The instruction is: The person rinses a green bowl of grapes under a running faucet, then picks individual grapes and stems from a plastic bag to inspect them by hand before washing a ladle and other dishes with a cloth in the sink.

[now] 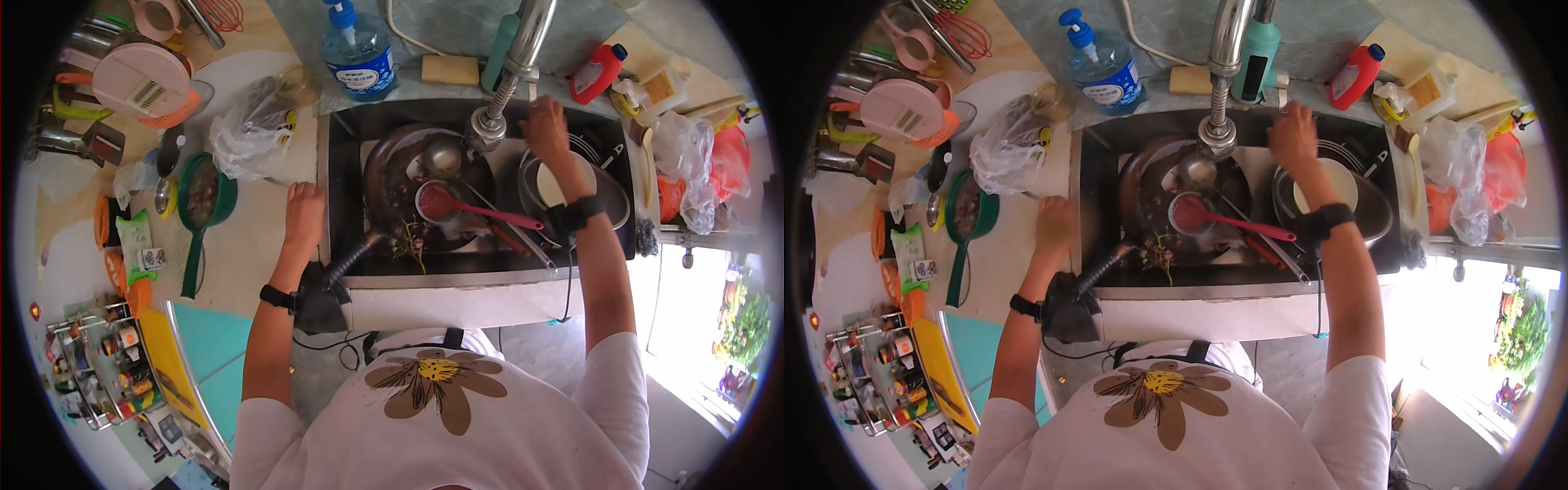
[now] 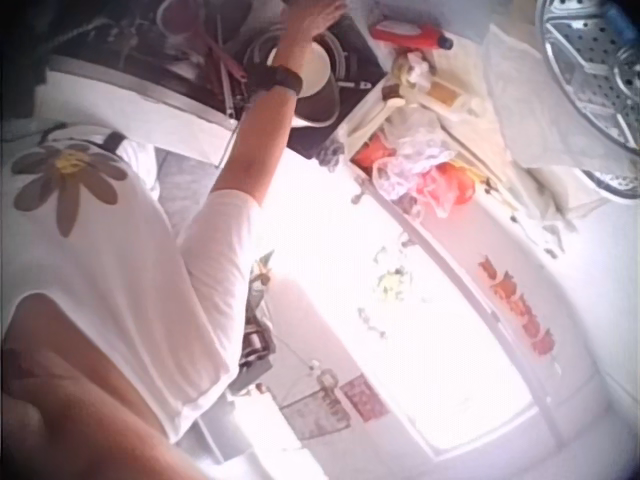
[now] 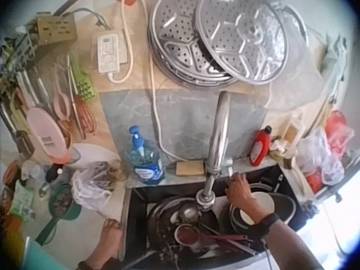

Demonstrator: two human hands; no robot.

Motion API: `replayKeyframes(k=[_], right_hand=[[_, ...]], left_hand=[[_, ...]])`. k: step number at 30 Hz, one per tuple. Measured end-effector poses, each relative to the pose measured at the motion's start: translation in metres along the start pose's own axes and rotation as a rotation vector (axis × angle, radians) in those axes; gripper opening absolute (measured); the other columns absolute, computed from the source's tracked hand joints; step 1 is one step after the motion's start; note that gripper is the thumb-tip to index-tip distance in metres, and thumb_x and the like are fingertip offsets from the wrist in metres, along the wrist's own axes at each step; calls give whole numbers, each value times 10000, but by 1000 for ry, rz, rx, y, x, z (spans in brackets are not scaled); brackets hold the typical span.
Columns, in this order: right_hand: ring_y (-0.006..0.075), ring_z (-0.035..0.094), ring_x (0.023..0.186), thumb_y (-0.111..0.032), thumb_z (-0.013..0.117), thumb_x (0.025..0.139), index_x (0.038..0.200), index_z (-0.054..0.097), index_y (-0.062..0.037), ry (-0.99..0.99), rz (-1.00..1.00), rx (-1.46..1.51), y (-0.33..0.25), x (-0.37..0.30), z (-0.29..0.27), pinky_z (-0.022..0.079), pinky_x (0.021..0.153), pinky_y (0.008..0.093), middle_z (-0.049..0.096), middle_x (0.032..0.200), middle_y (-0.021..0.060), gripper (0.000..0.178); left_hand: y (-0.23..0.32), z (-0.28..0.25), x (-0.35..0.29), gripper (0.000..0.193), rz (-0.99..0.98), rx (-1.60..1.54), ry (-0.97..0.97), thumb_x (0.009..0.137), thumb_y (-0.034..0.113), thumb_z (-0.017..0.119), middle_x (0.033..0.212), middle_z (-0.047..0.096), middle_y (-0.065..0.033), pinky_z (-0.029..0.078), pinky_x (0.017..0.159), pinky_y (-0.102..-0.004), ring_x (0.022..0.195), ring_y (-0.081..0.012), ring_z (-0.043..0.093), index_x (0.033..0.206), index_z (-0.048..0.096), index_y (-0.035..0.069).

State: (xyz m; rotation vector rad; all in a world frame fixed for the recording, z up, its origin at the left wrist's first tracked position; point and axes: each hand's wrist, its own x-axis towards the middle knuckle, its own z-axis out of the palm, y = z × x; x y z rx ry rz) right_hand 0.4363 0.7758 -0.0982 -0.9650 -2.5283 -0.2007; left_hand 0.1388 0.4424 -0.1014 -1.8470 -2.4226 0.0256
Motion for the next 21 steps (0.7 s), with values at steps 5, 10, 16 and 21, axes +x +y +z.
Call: replayKeyframes(k=[5, 10, 16, 21], right_hand=[[246, 604, 868, -85, 386, 876, 1056, 555, 2, -652, 844, 1833, -88, -19, 7, 497, 766, 334, 613, 959, 135, 262], [262, 472, 1114, -307, 405, 889, 1164, 479, 37, -260, 955, 2357, -113, -21, 28, 356, 984, 364, 511, 1186, 171, 446], [208, 524, 993, -412, 340, 930, 1175, 471, -62, 103, 1189, 2407, -157, -29, -4, 406, 876, 342, 546, 1107, 92, 447], [143, 472, 976, -232, 441, 908, 1130, 452, 15, 354, 959, 1627, -151, -34, -6, 388, 841, 273, 531, 1064, 94, 332]], left_hand=[[52, -21, 14, 233, -195, -651, 245, 763, 7, 538, 896, 590, -138, 435, 787, -367, 839, -290, 556, 993, 575, -7], [177, -21, 90, 677, -397, -1701, -280, 889, 353, 478, 1286, 403, -191, 317, 958, -305, 1175, -212, 401, 1345, 178, -46], [210, 77, 188, 403, -332, -1162, 72, 871, 311, 511, 1172, 486, -109, 379, 888, -340, 1060, -242, 455, 1194, 455, 77], [220, 65, 189, 384, 52, -904, 184, 858, 251, 486, 1138, 504, -120, 356, 912, -345, 1076, -265, 446, 1188, 427, 65]])
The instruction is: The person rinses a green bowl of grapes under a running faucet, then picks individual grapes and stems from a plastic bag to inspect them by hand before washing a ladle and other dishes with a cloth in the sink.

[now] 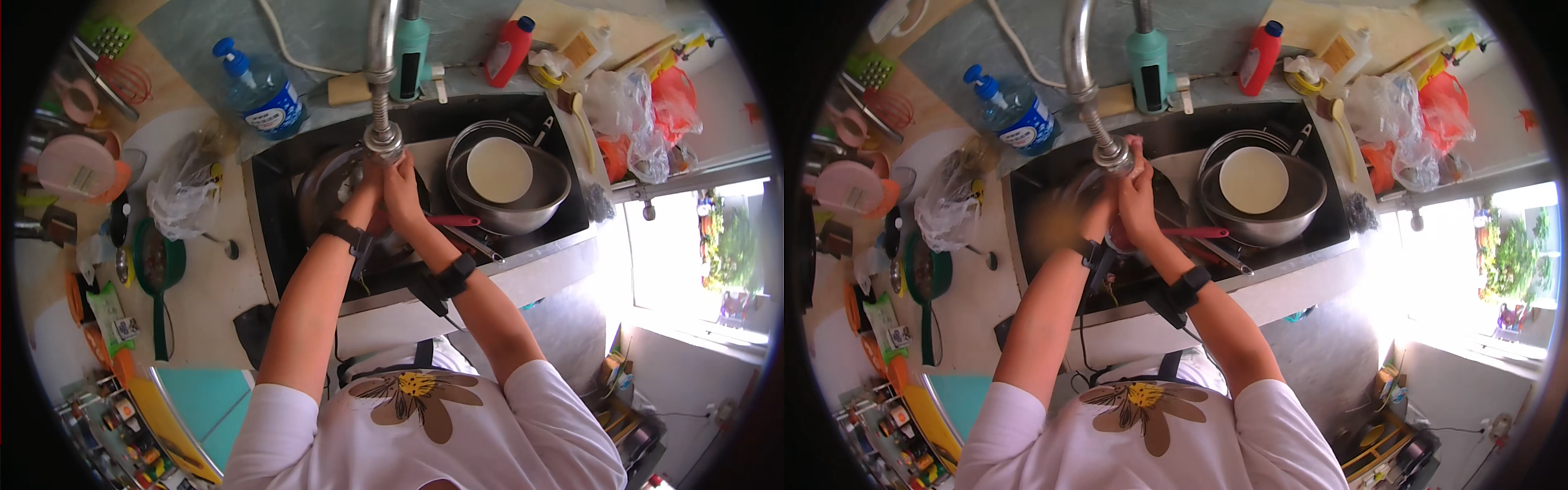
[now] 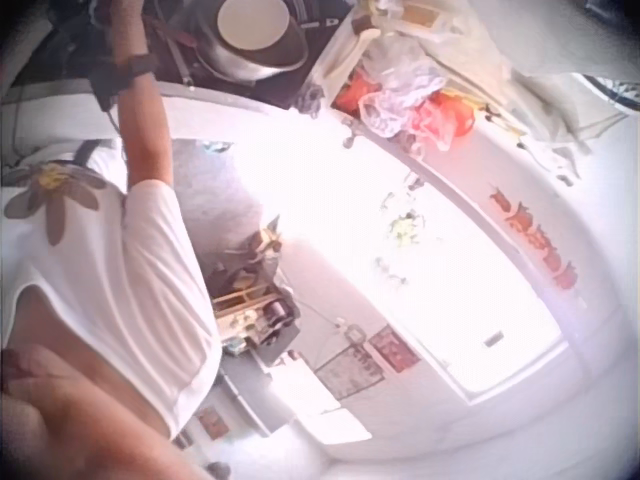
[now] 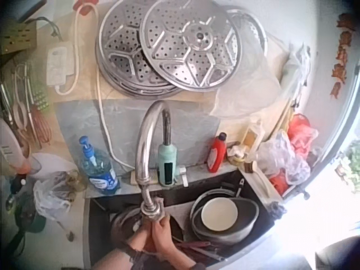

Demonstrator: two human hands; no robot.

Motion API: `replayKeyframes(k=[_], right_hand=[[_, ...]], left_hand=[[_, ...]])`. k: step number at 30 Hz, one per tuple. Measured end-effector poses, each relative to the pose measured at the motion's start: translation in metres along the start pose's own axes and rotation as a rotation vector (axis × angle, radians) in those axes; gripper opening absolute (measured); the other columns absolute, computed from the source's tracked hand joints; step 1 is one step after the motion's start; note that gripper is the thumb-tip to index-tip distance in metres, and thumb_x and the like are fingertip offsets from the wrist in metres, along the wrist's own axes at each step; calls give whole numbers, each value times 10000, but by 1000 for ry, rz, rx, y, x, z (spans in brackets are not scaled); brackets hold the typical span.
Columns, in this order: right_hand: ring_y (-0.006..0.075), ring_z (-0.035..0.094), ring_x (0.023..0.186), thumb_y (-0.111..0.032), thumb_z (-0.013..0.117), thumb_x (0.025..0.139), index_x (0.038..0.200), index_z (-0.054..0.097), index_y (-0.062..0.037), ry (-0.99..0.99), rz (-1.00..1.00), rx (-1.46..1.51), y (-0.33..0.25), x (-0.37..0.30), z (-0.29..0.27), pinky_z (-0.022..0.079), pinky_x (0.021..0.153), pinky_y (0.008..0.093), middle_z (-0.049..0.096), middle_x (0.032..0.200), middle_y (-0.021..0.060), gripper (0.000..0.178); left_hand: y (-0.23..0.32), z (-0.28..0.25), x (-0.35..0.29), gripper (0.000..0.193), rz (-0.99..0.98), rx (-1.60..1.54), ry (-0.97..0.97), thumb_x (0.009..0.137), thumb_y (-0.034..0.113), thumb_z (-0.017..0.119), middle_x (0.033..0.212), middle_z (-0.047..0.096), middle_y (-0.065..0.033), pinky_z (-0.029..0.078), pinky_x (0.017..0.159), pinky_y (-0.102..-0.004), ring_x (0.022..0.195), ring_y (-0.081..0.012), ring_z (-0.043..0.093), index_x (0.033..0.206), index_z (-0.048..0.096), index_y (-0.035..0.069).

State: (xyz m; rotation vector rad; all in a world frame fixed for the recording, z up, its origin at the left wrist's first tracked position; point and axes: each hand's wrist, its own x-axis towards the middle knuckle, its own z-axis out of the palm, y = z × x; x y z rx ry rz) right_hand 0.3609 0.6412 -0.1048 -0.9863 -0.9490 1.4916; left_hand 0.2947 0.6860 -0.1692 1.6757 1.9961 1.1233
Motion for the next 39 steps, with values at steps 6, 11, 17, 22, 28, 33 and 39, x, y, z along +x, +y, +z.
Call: replayKeyframes(k=[6, 11, 17, 22, 28, 33, 39], right_hand=[[115, 508, 830, -231, 445, 877, 966, 570, 24, -297, 191, -453, -11, 42, -25, 403, 745, 273, 595, 877, 55, 298], [113, 555, 863, -223, 379, 911, 1047, 588, -30, -415, 287, -388, -44, 42, -56, 405, 724, 242, 619, 935, 31, 315], [288, 598, 857, -107, 505, 757, 904, 646, -77, -1347, -128, -1634, 19, 17, -79, 461, 746, 345, 626, 909, 154, 206], [329, 587, 916, -94, 516, 744, 901, 648, -84, -1494, -143, -1629, 77, -25, -98, 462, 807, 377, 625, 920, 149, 205], [320, 606, 913, -150, 515, 764, 929, 642, -65, -1523, -192, -1806, 115, -22, -111, 484, 766, 429, 619, 982, 170, 225], [310, 603, 865, -104, 533, 737, 873, 629, -39, -1529, 132, -1849, 78, -17, -80, 497, 680, 372, 628, 930, 133, 178], [230, 611, 669, -129, 487, 811, 852, 614, -30, -916, 683, -559, 57, -1, -108, 509, 573, 352, 612, 782, 83, 166]], left_hand=[[-3, -30, -17, 239, 84, 39, -45, 799, 104, 538, 1012, 584, -129, 450, 811, -353, 929, -268, 560, 1030, 541, 45], [20, -56, 3, 212, -607, -1267, -235, 827, 176, 554, 997, 618, -87, 487, 690, -335, 869, -204, 603, 1024, 552, 99], [20, -72, -27, 255, -770, -762, -185, 824, 236, 566, 874, 632, -37, 464, 628, -290, 755, -149, 598, 998, 567, 50], [-47, -102, -105, 219, -373, -138, -526, 751, 43, 577, 932, 628, -106, 462, 754, -312, 868, -241, 593, 961, 633, 75], [-28, -122, -159, 475, -262, 362, -994, 715, -37, 504, 1203, 485, -130, 388, 912, -360, 1108, -293, 467, 1153, 543, 143], [-21, -132, -180, 354, -36, 632, -905, 705, -8, 516, 1013, 548, -125, 270, 989, -473, 1020, -280, 497, 1029, 594, 110], [-17, -141, -174, 292, -18, 613, -869, 705, 10, 525, 953, 552, -131, 279, 977, -475, 979, -300, 510, 976, 605, 86]])
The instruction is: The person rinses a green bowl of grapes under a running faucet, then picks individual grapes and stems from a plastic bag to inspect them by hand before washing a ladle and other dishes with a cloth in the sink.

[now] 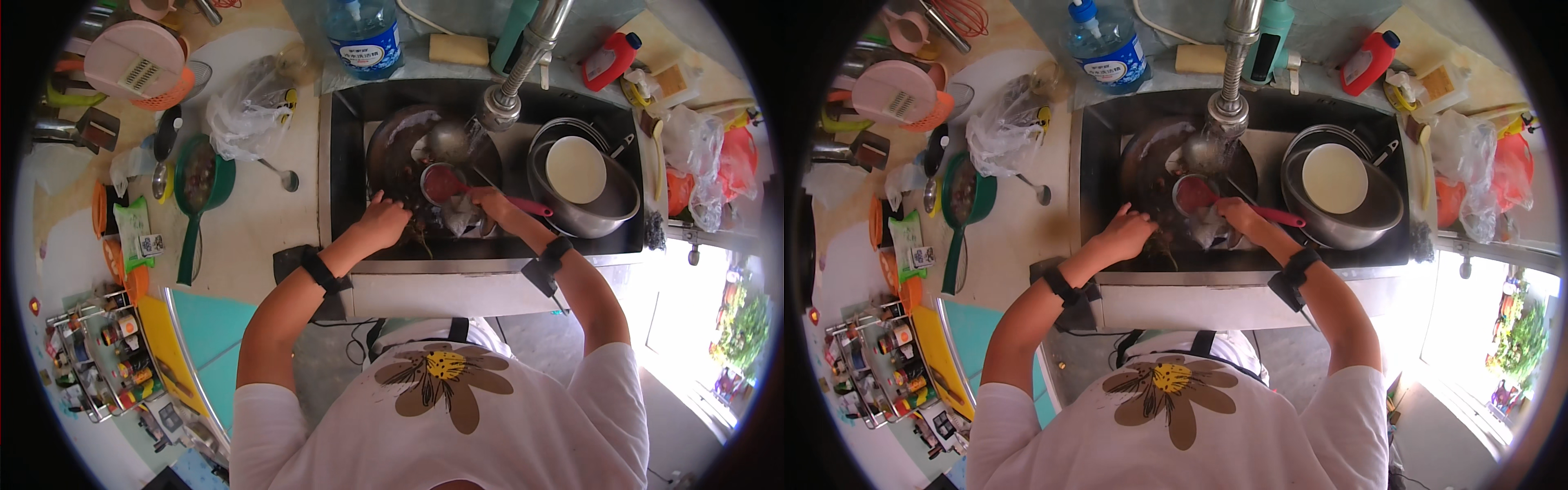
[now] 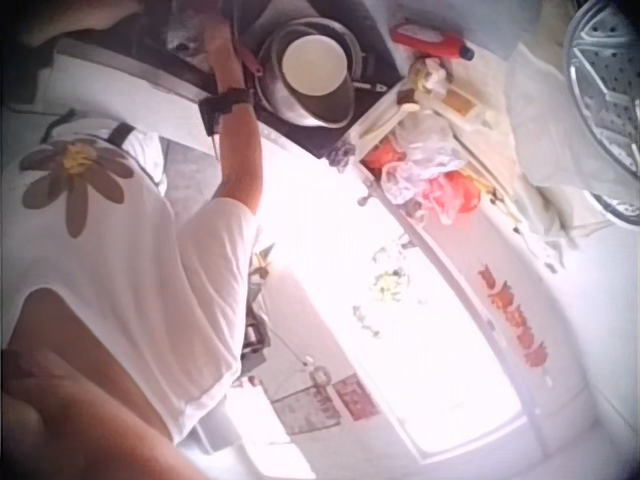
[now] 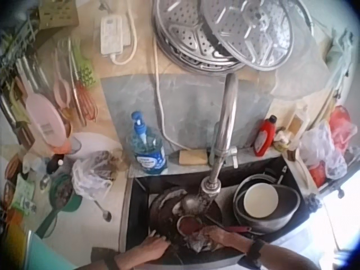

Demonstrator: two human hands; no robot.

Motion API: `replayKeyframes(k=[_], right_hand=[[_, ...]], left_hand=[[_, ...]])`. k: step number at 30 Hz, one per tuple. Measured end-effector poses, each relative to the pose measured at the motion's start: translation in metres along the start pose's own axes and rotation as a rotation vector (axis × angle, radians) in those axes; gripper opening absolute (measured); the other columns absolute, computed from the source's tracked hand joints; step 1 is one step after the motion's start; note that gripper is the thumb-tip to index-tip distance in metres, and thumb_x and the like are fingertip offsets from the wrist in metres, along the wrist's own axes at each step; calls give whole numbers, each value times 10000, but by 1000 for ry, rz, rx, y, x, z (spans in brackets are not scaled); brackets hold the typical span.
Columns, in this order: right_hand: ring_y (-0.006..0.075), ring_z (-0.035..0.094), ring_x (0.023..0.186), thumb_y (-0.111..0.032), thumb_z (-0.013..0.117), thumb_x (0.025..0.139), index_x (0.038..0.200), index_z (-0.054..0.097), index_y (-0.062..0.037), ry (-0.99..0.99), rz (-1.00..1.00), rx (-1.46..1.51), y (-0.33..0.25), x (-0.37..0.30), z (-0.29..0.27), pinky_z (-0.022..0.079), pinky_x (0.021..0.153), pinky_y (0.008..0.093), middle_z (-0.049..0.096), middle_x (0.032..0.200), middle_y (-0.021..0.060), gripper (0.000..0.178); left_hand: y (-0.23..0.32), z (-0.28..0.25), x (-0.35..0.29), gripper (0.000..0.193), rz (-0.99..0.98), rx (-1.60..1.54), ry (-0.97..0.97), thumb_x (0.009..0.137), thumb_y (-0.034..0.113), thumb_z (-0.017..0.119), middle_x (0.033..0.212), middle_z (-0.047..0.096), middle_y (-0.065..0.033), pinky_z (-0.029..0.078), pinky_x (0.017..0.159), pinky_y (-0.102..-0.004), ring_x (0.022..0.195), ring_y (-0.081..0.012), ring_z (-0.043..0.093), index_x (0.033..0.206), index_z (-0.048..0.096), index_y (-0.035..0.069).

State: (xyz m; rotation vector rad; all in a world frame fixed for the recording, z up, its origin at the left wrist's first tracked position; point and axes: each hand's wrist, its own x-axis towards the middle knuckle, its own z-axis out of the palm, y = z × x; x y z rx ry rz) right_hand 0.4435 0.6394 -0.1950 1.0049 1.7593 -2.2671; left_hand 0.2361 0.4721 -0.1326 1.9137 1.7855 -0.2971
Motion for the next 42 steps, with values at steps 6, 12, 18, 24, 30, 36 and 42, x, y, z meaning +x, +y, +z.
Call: replayKeyframes(k=[6, 12, 18, 24, 30, 36, 42], right_hand=[[171, 597, 760, -227, 517, 873, 999, 569, -37, 75, -46, 738, -59, -22, 10, 499, 679, 315, 613, 872, 44, 234], [158, 580, 878, -208, 481, 899, 1052, 553, -44, 39, -237, 1115, -95, -3, 28, 459, 801, 298, 609, 985, 48, 236], [214, 537, 981, -328, 315, 937, 1126, 501, -93, -84, -286, 1243, -124, 13, 50, 390, 910, 380, 569, 1081, 43, 354], [197, 529, 986, -264, 333, 894, 1069, 514, -190, 99, -213, 1272, -147, 24, 81, 375, 886, 426, 560, 1067, -9, 262], [245, 532, 972, -258, 360, 886, 1050, 526, -23, -394, -441, 1587, -175, 46, 105, 408, 896, 382, 570, 1031, 118, 331], [267, 520, 1006, -214, 276, 911, 1103, 482, -19, 138, -586, 1275, -199, 56, 114, 406, 906, 392, 538, 1092, 131, 343], [285, 508, 1015, -246, 257, 898, 1090, 483, -11, -378, -618, 1541, -218, 52, 108, 399, 903, 382, 534, 1089, 132, 378]], left_hand=[[4, -40, 34, 239, -137, -486, 372, 747, 18, 528, 951, 569, -157, 422, 865, -388, 894, -315, 559, 979, 584, 32], [-7, -105, 55, 221, -137, -782, 639, 782, 166, 595, 782, 638, -145, 481, 643, -312, 709, -252, 624, 918, 603, -8], [-23, -145, 36, 338, -182, -1197, 426, 819, 279, 608, 928, 622, -67, 454, 698, -284, 838, -144, 574, 1006, 591, -2], [-10, -166, 11, 241, -73, -260, 1129, 742, 185, 663, 822, 555, -111, 429, 714, -317, 744, -249, 542, 888, 573, 16], [4, -165, 2, 180, -48, -171, 1028, 670, 88, 646, 664, 549, -95, 427, 636, -339, 624, -244, 552, 797, 537, 21], [0, -187, -6, 217, -78, -260, 1021, 672, 48, 597, 751, 574, -139, 455, 604, -370, 683, -295, 574, 874, 522, 17], [-8, -194, -2, 209, -55, -298, 1084, 695, 83, 607, 766, 589, -146, 456, 582, -351, 661, -271, 582, 876, 532, 10]])
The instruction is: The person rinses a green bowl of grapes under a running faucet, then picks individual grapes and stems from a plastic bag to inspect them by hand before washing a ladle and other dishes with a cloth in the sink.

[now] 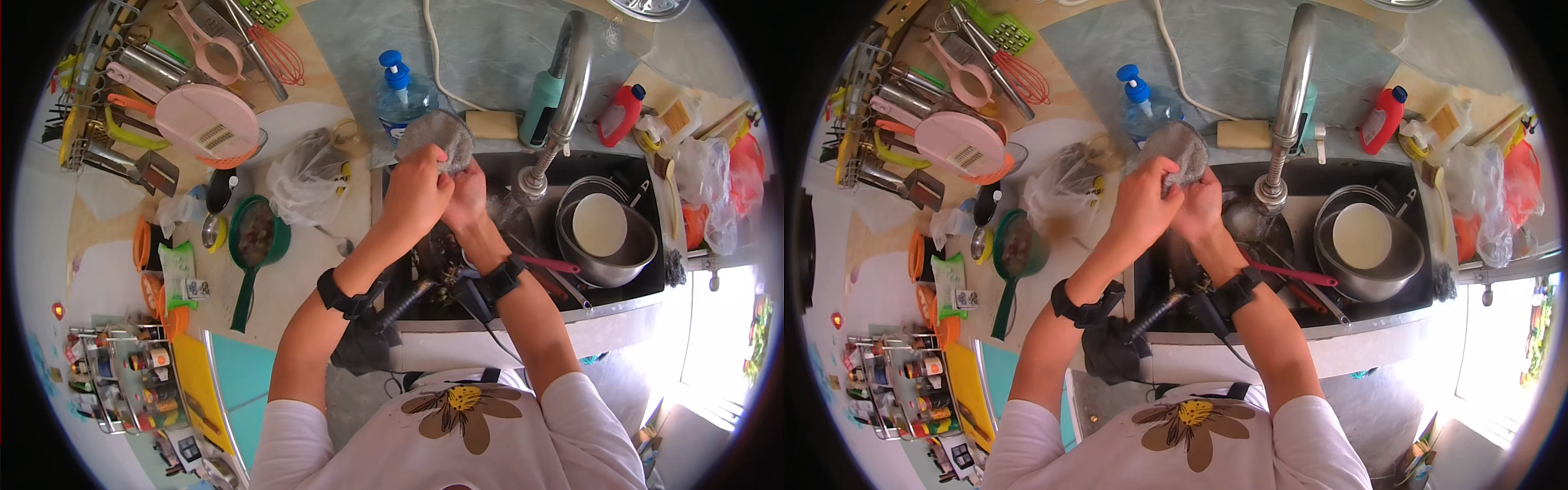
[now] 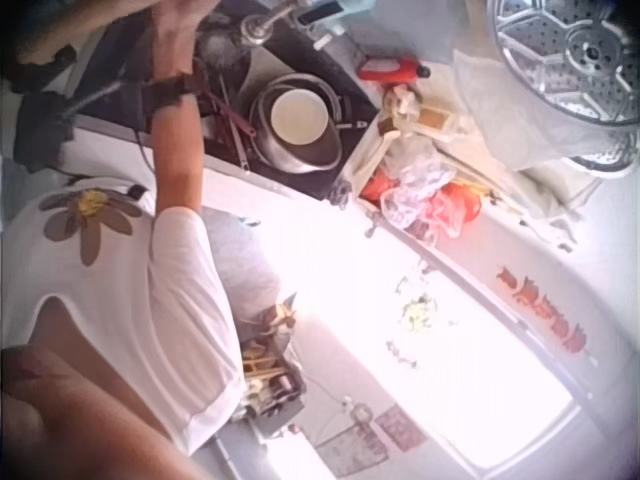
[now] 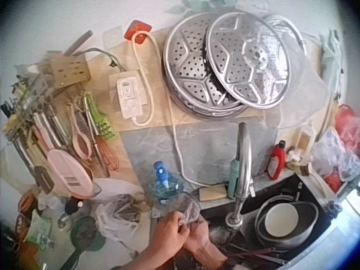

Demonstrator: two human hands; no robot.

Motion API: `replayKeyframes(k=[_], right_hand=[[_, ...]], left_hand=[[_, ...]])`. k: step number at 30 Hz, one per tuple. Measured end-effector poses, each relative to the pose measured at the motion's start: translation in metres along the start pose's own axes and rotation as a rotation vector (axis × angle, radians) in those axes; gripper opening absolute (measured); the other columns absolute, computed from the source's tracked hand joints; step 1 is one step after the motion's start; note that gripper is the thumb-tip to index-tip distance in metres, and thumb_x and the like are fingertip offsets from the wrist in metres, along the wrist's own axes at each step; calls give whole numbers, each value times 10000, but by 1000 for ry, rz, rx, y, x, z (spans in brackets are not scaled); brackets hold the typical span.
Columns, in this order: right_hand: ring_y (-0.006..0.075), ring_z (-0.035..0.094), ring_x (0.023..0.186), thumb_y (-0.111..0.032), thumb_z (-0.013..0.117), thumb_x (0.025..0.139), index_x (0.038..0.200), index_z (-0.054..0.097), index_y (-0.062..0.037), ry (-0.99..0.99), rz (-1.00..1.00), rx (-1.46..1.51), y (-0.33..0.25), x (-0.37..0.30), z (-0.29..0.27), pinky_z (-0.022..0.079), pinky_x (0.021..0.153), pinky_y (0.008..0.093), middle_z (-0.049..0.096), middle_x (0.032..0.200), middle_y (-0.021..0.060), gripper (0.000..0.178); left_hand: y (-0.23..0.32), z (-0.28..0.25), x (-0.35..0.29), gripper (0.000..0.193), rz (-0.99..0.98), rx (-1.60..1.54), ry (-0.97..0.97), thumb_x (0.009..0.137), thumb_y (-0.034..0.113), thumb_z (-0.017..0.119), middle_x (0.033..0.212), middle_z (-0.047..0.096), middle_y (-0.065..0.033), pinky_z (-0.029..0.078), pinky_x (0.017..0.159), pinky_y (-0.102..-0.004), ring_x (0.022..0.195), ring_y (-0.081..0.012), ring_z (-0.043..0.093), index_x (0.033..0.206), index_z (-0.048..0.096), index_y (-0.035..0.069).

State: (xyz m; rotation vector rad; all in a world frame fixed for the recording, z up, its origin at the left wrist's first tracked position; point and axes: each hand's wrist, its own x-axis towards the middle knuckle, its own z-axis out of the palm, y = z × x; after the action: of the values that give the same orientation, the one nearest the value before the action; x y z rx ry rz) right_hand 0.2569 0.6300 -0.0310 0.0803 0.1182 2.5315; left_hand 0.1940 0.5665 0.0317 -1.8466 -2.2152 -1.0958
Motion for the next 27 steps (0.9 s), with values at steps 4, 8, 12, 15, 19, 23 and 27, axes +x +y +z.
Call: replayKeyframes(k=[4, 8, 12, 15, 19, 23, 27], right_hand=[[285, 511, 1010, -235, 251, 895, 1113, 483, -2, -324, 53, 66, -5, 20, -8, 400, 900, 392, 531, 1110, 146, 394], [276, 509, 1051, -215, 275, 888, 1111, 490, -1, 71, -76, -73, 1, 42, 27, 399, 921, 399, 533, 1124, 155, 376], [269, 501, 1064, -262, 328, 881, 1089, 536, -103, -31, -50, 47, 1, 69, 45, 365, 950, 412, 551, 1129, 75, 333], [268, 499, 1062, -285, 335, 878, 1081, 538, -102, -69, -62, 12, -2, 78, 55, 353, 954, 423, 554, 1122, 75, 340], [270, 491, 1072, -307, 330, 877, 1076, 540, -104, -78, -42, -25, -6, 84, 56, 345, 955, 439, 548, 1132, 73, 353], [271, 467, 1108, -323, 316, 879, 1108, 529, -105, -88, -29, -26, -6, 81, 55, 330, 966, 449, 529, 1163, 77, 381], [281, 459, 1125, -297, 320, 884, 1158, 499, -77, -82, 13, -47, -14, 72, 49, 324, 981, 448, 518, 1180, 100, 395]], left_hand=[[9, -14, 19, 193, -40, -179, -9, 717, 111, 615, 718, 596, -133, 454, 554, -322, 606, -240, 580, 865, 550, 5], [1, -34, 54, 164, 24, 36, -16, 787, 135, 552, 753, 610, -113, 458, 596, -352, 660, -264, 587, 871, 564, -5], [-46, -44, 105, 242, 274, 215, 193, 748, -39, 460, 1019, 575, -169, 431, 815, -374, 949, -312, 546, 966, 566, -27], [-69, -45, 117, 395, 288, 189, 75, 699, -103, 441, 1143, 526, -186, 404, 908, -355, 1065, -318, 499, 1069, 548, -19], [-81, -47, 118, 510, 294, 88, -68, 647, -135, 456, 1207, 487, -175, 397, 934, -336, 1108, -310, 472, 1135, 527, -5], [-81, -45, 115, 596, 314, 71, -56, 617, -182, 394, 1210, 493, -165, 366, 965, -322, 1130, -291, 468, 1152, 532, 41], [-74, -46, 118, 589, 268, 130, -120, 617, -168, 405, 1212, 488, -172, 359, 971, -325, 1137, -303, 454, 1156, 525, 35]])
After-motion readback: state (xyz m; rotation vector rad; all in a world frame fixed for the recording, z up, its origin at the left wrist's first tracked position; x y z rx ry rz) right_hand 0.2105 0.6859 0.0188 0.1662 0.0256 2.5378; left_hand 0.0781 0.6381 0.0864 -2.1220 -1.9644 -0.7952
